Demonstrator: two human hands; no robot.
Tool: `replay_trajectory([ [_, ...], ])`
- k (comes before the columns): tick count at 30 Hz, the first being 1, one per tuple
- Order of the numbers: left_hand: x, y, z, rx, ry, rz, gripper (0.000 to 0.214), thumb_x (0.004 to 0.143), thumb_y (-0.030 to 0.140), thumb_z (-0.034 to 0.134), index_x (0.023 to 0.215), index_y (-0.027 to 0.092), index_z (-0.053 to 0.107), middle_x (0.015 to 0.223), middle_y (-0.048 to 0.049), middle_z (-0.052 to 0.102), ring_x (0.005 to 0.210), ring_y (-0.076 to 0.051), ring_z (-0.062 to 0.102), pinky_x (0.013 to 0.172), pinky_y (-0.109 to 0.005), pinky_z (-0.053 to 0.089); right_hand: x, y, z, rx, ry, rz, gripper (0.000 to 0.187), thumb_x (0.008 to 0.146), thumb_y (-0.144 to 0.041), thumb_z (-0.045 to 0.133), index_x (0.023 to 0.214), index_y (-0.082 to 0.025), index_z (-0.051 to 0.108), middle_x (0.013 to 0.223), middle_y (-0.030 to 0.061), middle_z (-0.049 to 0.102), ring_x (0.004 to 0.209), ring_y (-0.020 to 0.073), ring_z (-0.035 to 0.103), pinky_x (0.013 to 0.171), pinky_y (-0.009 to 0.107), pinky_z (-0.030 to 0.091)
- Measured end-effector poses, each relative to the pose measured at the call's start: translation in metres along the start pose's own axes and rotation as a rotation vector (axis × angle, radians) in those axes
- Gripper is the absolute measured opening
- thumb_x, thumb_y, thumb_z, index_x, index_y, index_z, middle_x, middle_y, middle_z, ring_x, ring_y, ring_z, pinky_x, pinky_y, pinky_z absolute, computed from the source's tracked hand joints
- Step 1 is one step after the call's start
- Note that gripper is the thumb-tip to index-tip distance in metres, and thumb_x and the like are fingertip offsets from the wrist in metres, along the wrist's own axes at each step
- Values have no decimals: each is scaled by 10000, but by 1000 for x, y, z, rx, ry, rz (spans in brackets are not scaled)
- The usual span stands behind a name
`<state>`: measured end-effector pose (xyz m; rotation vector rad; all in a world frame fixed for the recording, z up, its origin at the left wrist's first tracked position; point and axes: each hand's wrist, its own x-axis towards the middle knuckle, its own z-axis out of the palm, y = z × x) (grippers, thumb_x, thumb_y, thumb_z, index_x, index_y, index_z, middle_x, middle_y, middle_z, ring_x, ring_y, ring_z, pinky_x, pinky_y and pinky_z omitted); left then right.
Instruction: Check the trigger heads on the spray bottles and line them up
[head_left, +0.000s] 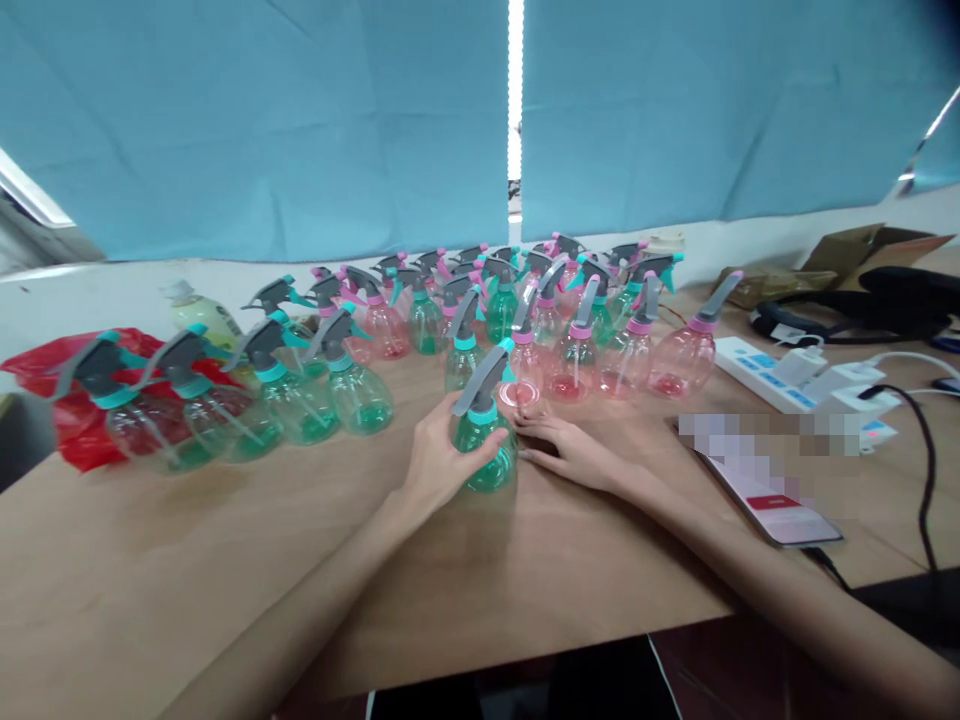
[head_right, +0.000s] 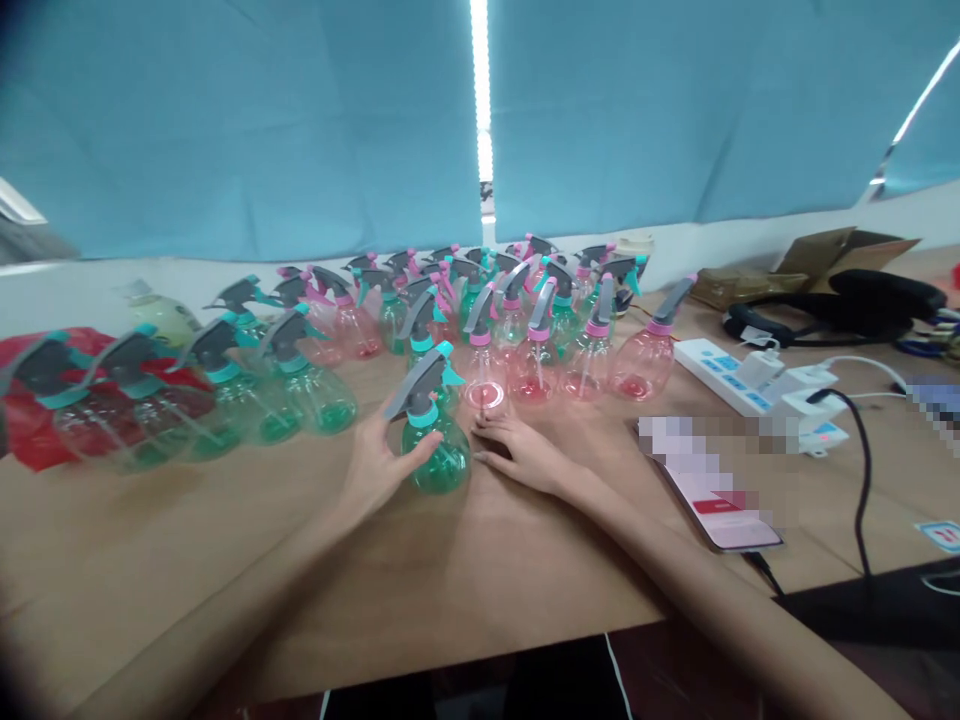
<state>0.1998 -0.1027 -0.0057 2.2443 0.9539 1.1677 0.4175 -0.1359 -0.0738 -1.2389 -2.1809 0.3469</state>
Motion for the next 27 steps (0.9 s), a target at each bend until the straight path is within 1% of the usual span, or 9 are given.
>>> replay_trajectory([
  [3, -7, -2, -6, 87, 12, 1, 349, 758, 355, 696, 1042, 170, 614, 1044, -89, 710, 987, -265, 658, 895, -414, 502, 4, -11, -6, -19, -26, 40, 292, 931, -308, 529, 1196, -221, 617, 1237, 91, 647, 1136, 251, 602, 960, 449, 481],
  [6, -13, -4, -16, 145, 5, -48, 328, 777, 379, 687, 1030, 179, 629, 1041, -86, 709, 998, -278, 649, 892, -429, 493, 10, -20, -10, -35, 6, 127, 249, 928, -306, 531, 1130, -212, 644, 1127, 91, 689, 1011, 248, 654, 869, 431, 523],
  [8, -16, -7, -26, 181, 9, -77, 311, 797, 404, 670, 1019, 188, 640, 1021, -78, 708, 983, -276, 649, 876, -419, 491, 15, -25, -13, -27, 53, 172, 275, 918, -317, 544, 1155, -211, 632, 1113, 92, 692, 960, 244, 670, 820, 411, 542],
  [11, -19, -16, -42, 230, 70, -112, 314, 818, 432, 645, 1024, 195, 645, 986, -72, 697, 963, -271, 647, 860, -399, 487, 28, -33, -16, -14, 116, 189, 330, 900, -331, 568, 1212, -230, 605, 1131, 84, 689, 960, 246, 677, 806, 399, 551],
  [15, -11, -30, -55, 267, 143, -161, 343, 821, 451, 633, 1036, 185, 657, 987, -82, 665, 935, -263, 641, 840, -382, 489, 52, -45, -18, -12, 221, 207, 367, 894, -337, 581, 1238, -209, 587, 1120, 99, 688, 955, 245, 681, 827, 395, 542],
  [18, 4, -37, -58, 266, 113, -165, 360, 827, 442, 621, 1059, 170, 652, 1011, -94, 659, 931, -265, 638, 835, -390, 489, 71, -51, -15, -34, 290, 273, 442, 878, -352, 605, 1273, -160, 556, 1089, 126, 695, 874, 245, 695, 841, 423, 533],
  [20, 14, -41, -57, 265, 84, -150, 346, 828, 429, 618, 1049, 163, 649, 1011, -100, 668, 952, -275, 633, 850, -402, 486, 81, -52, -12, -72, 342, 303, 469, 868, -366, 615, 1280, -152, 548, 1125, 139, 686, 911, 266, 691, 879, 455, 512],
  [23, 23, -48, -57, 253, 84, -141, 384, 836, 405, 614, 1134, 162, 608, 1053, -110, 677, 994, -282, 633, 871, -410, 484, 92, -53, -9, -101, 411, 309, 467, 862, -355, 619, 1268, -134, 556, 1247, 160, 637, 1100, 306, 626, 946, 474, 472],
  [27, 29, -60, -55, 237, 93, -131, 453, 849, 403, 602, 1231, 166, 543, 1057, -110, 683, 982, -278, 647, 865, -413, 492, 102, -52, -6, -63, 439, 345, 520, 855, -356, 621, 1296, -96, 527, 1316, 185, 588, 1203, 319, 562, 968, 465, 464],
])
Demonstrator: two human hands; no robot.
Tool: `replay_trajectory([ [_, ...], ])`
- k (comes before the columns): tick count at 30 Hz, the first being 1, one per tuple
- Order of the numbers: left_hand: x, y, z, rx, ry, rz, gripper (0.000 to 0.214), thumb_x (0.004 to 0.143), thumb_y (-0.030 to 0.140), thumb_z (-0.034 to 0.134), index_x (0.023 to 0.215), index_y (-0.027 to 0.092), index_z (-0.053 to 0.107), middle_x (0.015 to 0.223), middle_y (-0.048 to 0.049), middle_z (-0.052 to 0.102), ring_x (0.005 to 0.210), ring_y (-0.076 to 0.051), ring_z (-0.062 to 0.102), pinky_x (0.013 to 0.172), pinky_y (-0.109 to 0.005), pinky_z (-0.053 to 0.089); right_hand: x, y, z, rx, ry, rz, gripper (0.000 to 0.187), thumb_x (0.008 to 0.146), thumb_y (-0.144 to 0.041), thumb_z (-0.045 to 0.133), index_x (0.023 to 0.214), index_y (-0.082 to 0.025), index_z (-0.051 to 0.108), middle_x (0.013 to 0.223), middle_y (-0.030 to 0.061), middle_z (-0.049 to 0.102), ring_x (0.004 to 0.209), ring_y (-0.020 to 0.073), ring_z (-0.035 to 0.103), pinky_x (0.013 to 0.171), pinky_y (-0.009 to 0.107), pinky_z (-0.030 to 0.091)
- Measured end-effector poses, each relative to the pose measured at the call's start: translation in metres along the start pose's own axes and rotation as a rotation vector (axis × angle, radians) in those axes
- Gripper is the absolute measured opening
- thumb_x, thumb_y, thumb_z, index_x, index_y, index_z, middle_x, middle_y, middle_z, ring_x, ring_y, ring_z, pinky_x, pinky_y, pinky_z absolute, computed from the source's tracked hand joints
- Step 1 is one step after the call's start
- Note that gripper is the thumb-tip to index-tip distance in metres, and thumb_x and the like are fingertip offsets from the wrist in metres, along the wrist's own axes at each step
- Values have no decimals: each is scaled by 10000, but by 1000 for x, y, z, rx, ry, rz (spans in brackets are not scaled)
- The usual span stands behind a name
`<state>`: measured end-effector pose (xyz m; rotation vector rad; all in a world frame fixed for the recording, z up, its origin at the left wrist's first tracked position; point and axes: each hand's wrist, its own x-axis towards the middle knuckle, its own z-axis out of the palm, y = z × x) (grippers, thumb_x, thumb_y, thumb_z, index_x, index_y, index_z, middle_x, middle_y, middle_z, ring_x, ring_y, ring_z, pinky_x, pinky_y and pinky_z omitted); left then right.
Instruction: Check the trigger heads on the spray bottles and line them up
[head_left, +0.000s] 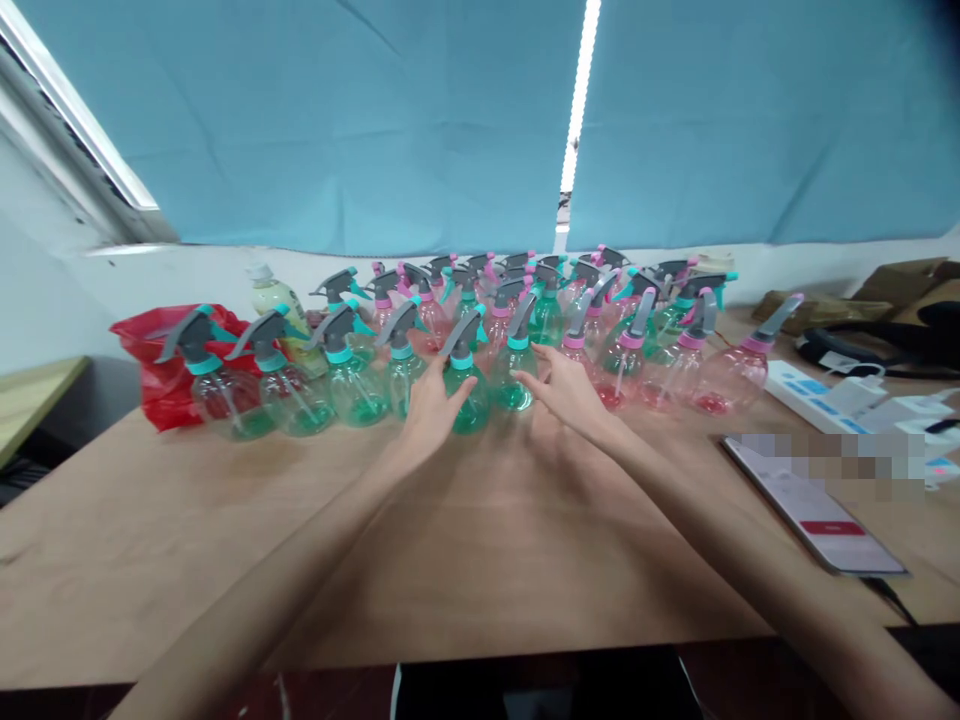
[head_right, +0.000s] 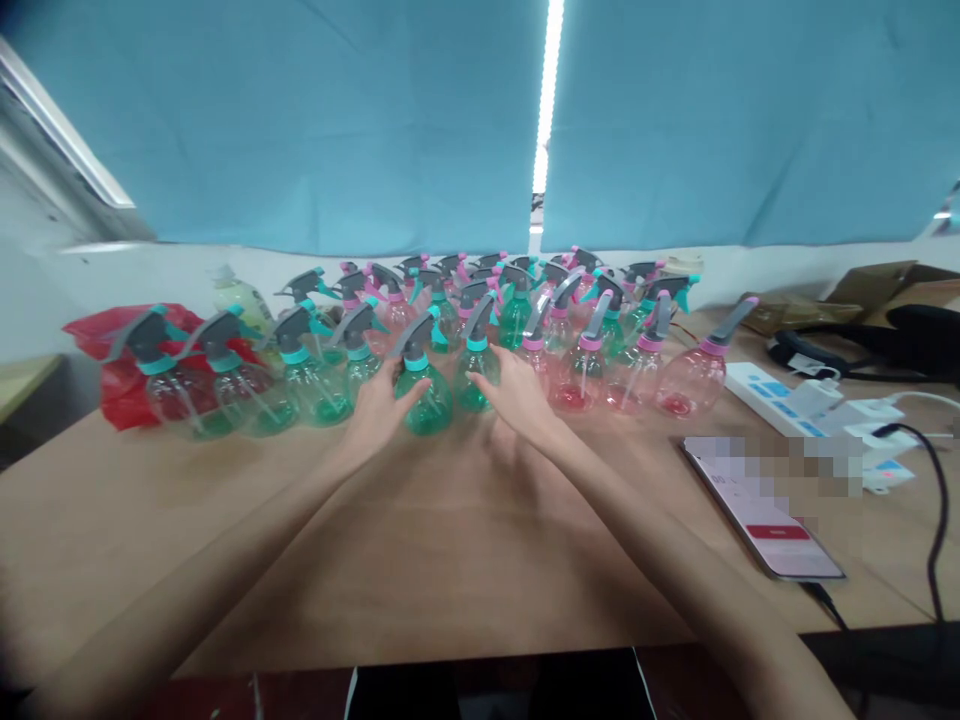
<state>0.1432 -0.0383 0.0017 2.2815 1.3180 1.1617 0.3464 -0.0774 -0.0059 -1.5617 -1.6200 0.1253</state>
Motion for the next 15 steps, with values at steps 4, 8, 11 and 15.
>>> replay_trajectory([
  [4, 6, -8, 4, -3, 2, 1, 444, 857, 388, 595, 1238, 169, 531, 1058, -110, 682, 994, -287, 650, 874, -425, 490, 7, -3, 10, 1, 40, 42, 618, 813, -419, 662, 1320, -106, 499, 1304, 199, 590, 1219, 347, 542, 988, 513, 433],
  [8, 13, -12, 7, -3, -2, -2, 444, 867, 378, 585, 1249, 162, 520, 1097, -122, 671, 1045, -299, 635, 904, -442, 477, 15, -5, 19, -23, 51, 88, 700, 782, -484, 682, 1305, -63, 481, 1269, 244, 595, 1202, 377, 543, 948, 514, 449],
  [11, 17, -14, 8, -2, -10, -9, 452, 879, 374, 570, 1266, 148, 506, 1134, -143, 658, 1079, -311, 622, 924, -460, 467, 20, -3, 24, -77, 42, 83, 651, 794, -519, 657, 1237, -66, 507, 1155, 243, 635, 1105, 383, 592, 862, 496, 485],
  [15, 17, -12, 9, -7, -20, -21, 474, 896, 371, 548, 1304, 144, 467, 1207, -165, 629, 1152, -325, 588, 968, -489, 443, 22, 1, 30, -130, 38, 104, 530, 805, -518, 638, 1126, -110, 531, 1036, 210, 646, 997, 373, 621, 782, 488, 499],
])
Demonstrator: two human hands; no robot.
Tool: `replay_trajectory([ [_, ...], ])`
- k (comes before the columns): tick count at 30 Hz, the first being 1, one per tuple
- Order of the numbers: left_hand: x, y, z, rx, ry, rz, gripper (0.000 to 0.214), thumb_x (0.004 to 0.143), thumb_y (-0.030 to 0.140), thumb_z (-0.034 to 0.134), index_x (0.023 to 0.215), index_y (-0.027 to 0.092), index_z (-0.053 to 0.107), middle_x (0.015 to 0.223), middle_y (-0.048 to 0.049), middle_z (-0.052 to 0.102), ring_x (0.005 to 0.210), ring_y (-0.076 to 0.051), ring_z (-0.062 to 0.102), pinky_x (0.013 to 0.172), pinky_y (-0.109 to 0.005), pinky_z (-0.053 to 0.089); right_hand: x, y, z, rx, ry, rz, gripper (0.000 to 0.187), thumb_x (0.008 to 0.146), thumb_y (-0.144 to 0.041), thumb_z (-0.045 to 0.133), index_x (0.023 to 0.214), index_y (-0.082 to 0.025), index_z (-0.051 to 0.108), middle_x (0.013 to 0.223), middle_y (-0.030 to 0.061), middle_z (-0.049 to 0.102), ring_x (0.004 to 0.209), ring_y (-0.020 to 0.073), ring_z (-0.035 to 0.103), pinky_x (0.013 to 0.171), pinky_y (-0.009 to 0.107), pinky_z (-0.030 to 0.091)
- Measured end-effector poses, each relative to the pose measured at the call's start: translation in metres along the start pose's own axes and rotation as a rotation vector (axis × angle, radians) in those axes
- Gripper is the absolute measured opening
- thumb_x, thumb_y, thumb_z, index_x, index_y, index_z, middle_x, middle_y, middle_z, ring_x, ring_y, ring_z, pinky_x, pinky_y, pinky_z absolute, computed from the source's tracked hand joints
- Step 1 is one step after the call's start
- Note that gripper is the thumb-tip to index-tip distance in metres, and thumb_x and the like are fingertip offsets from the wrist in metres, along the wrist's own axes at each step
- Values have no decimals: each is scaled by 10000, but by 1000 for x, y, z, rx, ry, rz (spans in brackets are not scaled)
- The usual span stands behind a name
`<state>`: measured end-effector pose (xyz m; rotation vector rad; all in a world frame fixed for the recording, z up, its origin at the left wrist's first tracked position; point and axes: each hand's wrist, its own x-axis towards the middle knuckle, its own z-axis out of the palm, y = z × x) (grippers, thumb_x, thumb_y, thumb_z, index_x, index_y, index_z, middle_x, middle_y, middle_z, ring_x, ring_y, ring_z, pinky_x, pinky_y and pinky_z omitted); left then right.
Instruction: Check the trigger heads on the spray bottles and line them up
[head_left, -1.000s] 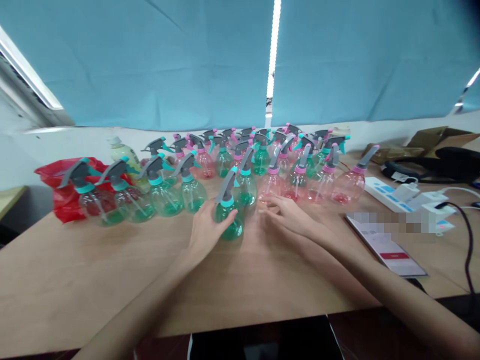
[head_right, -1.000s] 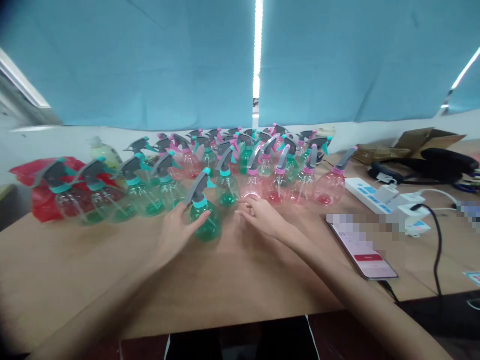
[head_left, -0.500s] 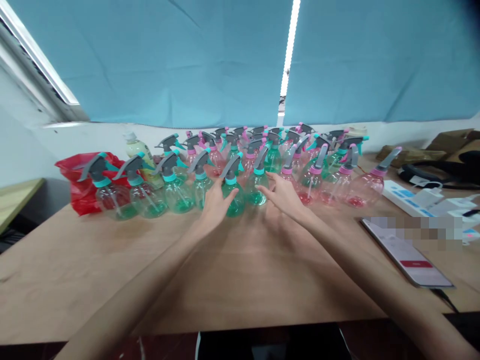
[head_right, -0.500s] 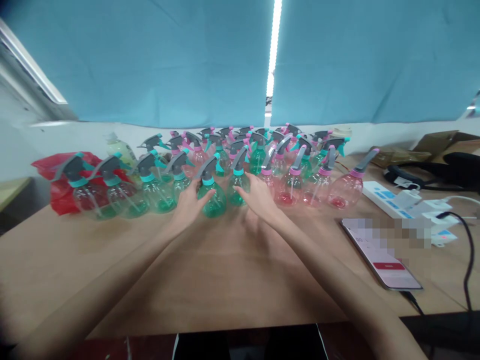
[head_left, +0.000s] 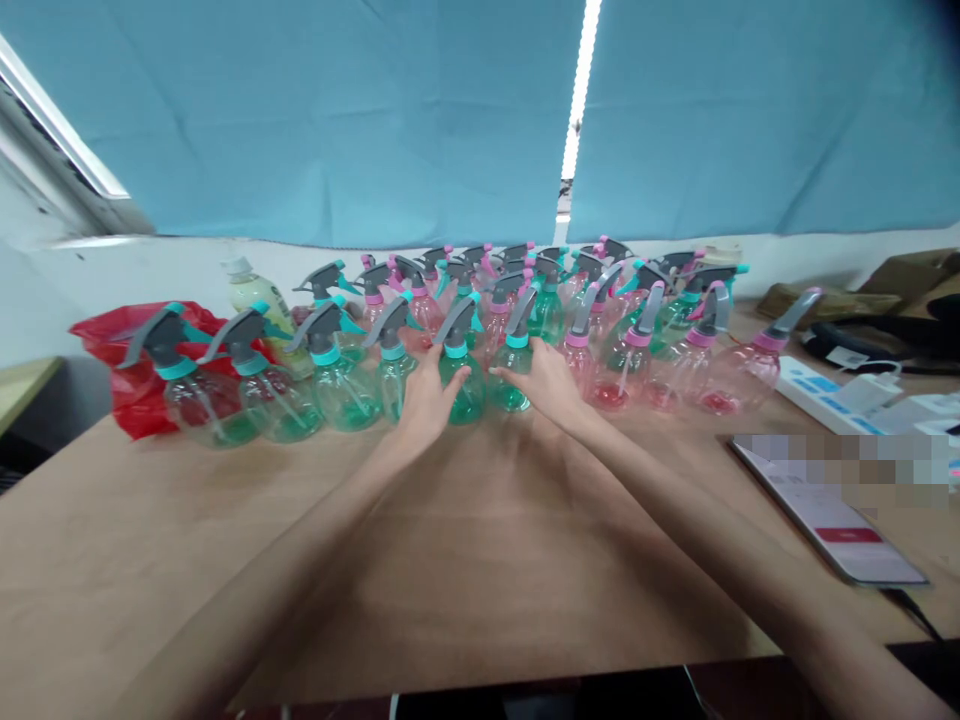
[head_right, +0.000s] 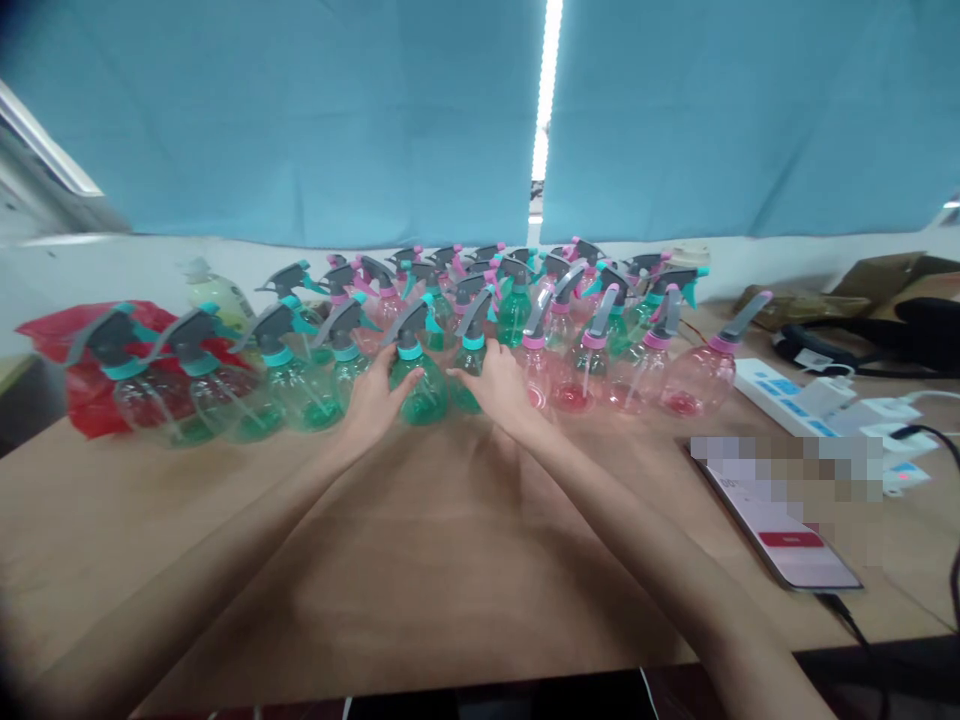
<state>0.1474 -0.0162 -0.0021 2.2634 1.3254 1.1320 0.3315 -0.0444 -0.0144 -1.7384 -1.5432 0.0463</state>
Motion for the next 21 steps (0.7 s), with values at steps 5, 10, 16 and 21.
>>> replay_trajectory([
  [5, -17, 10, 2, -65, 37, 27, 609, 918, 392, 513, 1438, 172, 286, 1472, -185, 408, 1371, -310, 387, 1101, -505, 329, -2, 2, 1, -12, -20, -10, 495, 802, -448, 649, 1146, -124, 502, 1080, 204, 616, 1021, 373, 606, 817, 509, 490],
  [10, -54, 9, 0, -82, 71, 1, 653, 902, 335, 530, 1471, 204, 238, 1518, -151, 340, 1396, -288, 346, 1124, -488, 323, -6, -1, -3, -12, -47, -19, 534, 815, -396, 650, 1212, -84, 477, 1167, 233, 581, 1072, 385, 586, 843, 485, 490],
  [16, -87, 5, -7, -208, 12, -55, 492, 906, 361, 537, 1368, 246, 411, 1425, -103, 484, 1321, -246, 465, 1109, -468, 368, -21, -5, -12, -71, -73, -43, 593, 844, -476, 599, 1282, -103, 455, 1177, 219, 581, 1022, 386, 619, 797, 492, 509],
  [21, -79, 27, -5, -370, -29, -89, 493, 857, 367, 606, 1302, 206, 465, 1358, -125, 542, 1274, -239, 515, 1080, -442, 415, -52, -10, -28, -150, -114, -120, 646, 864, -540, 543, 1319, -93, 437, 1193, 223, 575, 954, 376, 642, 734, 465, 524],
])
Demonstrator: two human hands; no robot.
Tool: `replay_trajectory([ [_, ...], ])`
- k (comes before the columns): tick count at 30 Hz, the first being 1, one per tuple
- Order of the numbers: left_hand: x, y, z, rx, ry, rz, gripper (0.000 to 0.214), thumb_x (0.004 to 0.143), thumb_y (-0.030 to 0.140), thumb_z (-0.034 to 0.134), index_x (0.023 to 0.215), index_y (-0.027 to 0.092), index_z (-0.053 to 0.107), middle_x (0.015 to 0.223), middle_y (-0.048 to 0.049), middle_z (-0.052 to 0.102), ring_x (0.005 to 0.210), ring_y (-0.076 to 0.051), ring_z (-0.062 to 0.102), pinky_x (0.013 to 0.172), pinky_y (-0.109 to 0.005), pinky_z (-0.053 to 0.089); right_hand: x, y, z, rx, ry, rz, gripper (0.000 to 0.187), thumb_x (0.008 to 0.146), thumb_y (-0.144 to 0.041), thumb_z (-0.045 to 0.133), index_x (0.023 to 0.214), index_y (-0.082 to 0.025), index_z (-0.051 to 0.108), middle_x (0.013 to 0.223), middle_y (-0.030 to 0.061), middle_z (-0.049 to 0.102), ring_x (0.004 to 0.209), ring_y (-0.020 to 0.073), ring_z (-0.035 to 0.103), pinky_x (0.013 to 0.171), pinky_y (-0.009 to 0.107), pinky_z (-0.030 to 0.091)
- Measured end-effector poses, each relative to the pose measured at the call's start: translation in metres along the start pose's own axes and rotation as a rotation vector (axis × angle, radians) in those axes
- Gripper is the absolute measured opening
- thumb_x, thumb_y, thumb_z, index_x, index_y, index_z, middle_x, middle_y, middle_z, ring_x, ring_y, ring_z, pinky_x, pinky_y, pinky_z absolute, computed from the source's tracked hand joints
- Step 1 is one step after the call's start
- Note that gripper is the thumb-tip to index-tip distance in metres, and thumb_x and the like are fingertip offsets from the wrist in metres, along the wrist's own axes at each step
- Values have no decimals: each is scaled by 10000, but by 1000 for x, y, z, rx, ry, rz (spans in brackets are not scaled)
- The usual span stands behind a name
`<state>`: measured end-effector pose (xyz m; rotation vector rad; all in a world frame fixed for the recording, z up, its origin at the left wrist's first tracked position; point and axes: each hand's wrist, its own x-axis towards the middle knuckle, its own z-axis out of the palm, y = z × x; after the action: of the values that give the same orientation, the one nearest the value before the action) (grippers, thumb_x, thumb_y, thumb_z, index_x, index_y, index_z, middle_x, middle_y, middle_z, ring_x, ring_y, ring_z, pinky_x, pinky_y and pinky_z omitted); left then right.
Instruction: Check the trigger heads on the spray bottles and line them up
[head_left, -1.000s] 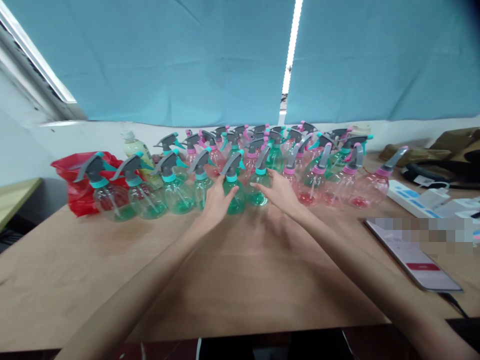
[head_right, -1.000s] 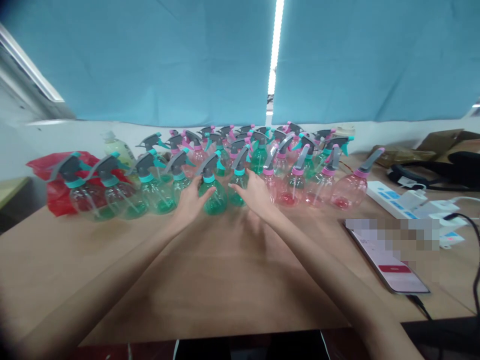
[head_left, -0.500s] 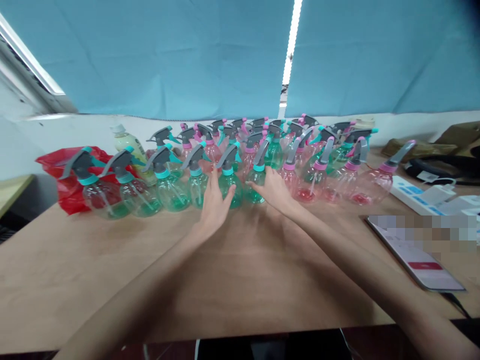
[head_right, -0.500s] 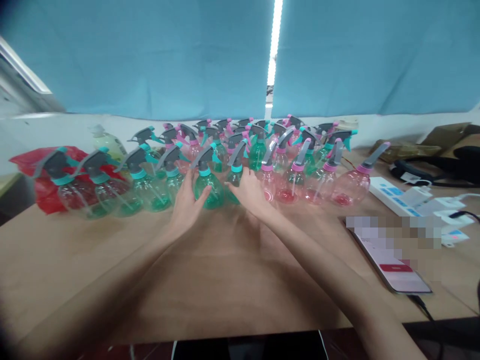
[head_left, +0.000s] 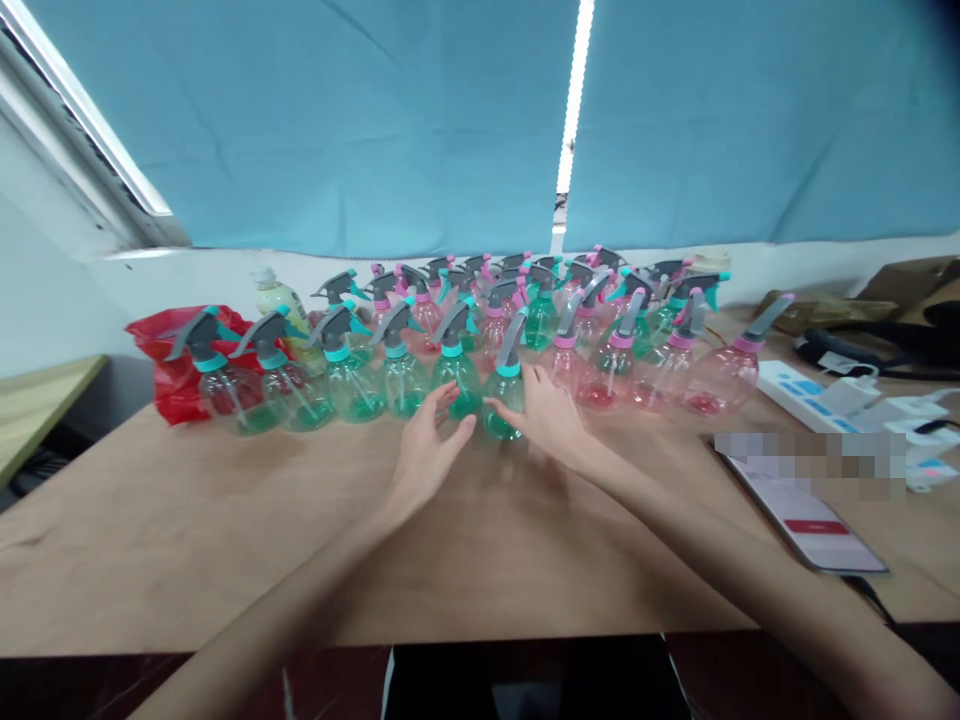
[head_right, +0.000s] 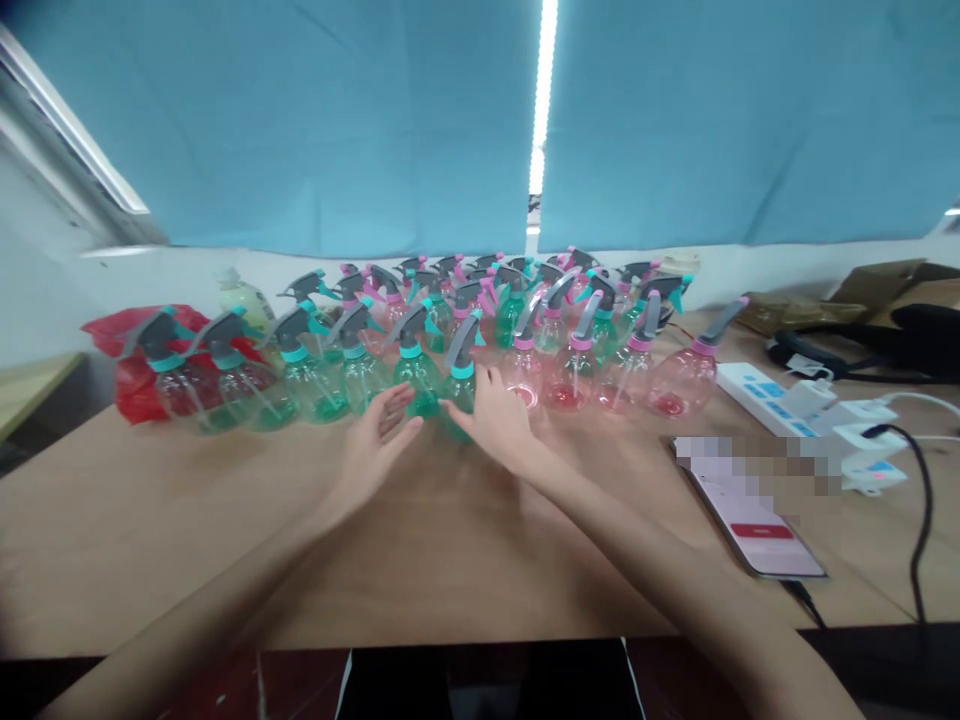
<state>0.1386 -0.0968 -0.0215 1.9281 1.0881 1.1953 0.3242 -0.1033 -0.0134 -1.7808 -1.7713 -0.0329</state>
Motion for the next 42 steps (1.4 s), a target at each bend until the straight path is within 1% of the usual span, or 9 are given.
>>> replay_trajectory([
  [5, 15, 31, 24, -27, -106, 85, 701, 755, 330, 715, 1365, 193, 399, 1387, -134, 512, 1291, -263, 489, 1065, -435, 422, -39, 0, -10, -14, 5, -97, 561, 857, -471, 557, 1309, -152, 462, 1190, 181, 580, 923, 315, 655, 630, 376, 539],
  [7, 17, 43, 34, -64, -167, 90, 682, 741, 305, 718, 1342, 183, 420, 1368, -132, 527, 1243, -268, 529, 1028, -419, 453, -53, 2, -12, 1, 35, -126, 562, 842, -480, 565, 1295, -158, 477, 1183, 171, 586, 921, 310, 657, 616, 380, 544],
  [11, 15, 58, 48, -106, -243, 103, 568, 764, 330, 697, 1272, 182, 488, 1149, -104, 652, 1008, -255, 651, 877, -400, 530, -74, 7, -19, 48, 43, -201, 598, 854, -572, 516, 1224, -103, 524, 1169, 201, 589, 923, 325, 663, 623, 414, 555],
  [19, 6, 68, 57, -160, -222, 219, 448, 819, 347, 650, 1220, 177, 543, 1203, -116, 639, 1041, -261, 642, 873, -390, 525, -89, 10, -32, 32, 72, -261, 751, 816, -700, 488, 1310, -134, 473, 1231, 205, 598, 993, 351, 649, 592, 392, 551],
  [25, 4, 71, 65, -158, -155, 243, 281, 843, 254, 586, 1112, 173, 583, 1069, -73, 668, 910, -182, 646, 838, -333, 518, -90, 14, -29, 73, 133, -308, 788, 815, -700, 494, 1324, -99, 457, 1191, 219, 622, 1079, 358, 603, 820, 470, 528],
  [28, 10, 69, 67, -145, -124, 268, 237, 815, 176, 545, 1043, 172, 609, 1032, -52, 671, 882, -160, 634, 826, -308, 509, -85, 28, -30, 182, 27, -353, 782, 804, -709, 507, 1335, -138, 450, 1161, 186, 642, 1086, 351, 597, 879, 500, 500],
  [32, 22, 65, 66, -145, -150, 254, 255, 768, 143, 522, 1000, 177, 623, 920, -30, 667, 790, -150, 625, 752, -294, 517, -81, 63, -36, 286, -154, -362, 499, 948, -523, 416, 1290, -172, 512, 1210, 145, 635, 1098, 286, 600, 927, 478, 487],
  [37, 36, 60, 70, -188, -206, 256, 332, 719, 107, 497, 1013, 176, 634, 896, -28, 660, 772, -153, 608, 753, -311, 517, -79, 109, -28, 229, -93, -234, 277, 969, -342, 450, 1113, -214, 648, 1141, 87, 684, 1059, 241, 625, 940, 436, 496],
  [42, 40, 60, 74, -191, -250, 246, 259, 717, 125, 496, 932, 176, 631, 863, -13, 652, 698, -133, 585, 707, -298, 511, -69, 122, -13, 172, -92, -260, 235, 934, -266, 505, 1075, -206, 684, 1137, 86, 701, 1039, 240, 647, 909, 424, 529],
])
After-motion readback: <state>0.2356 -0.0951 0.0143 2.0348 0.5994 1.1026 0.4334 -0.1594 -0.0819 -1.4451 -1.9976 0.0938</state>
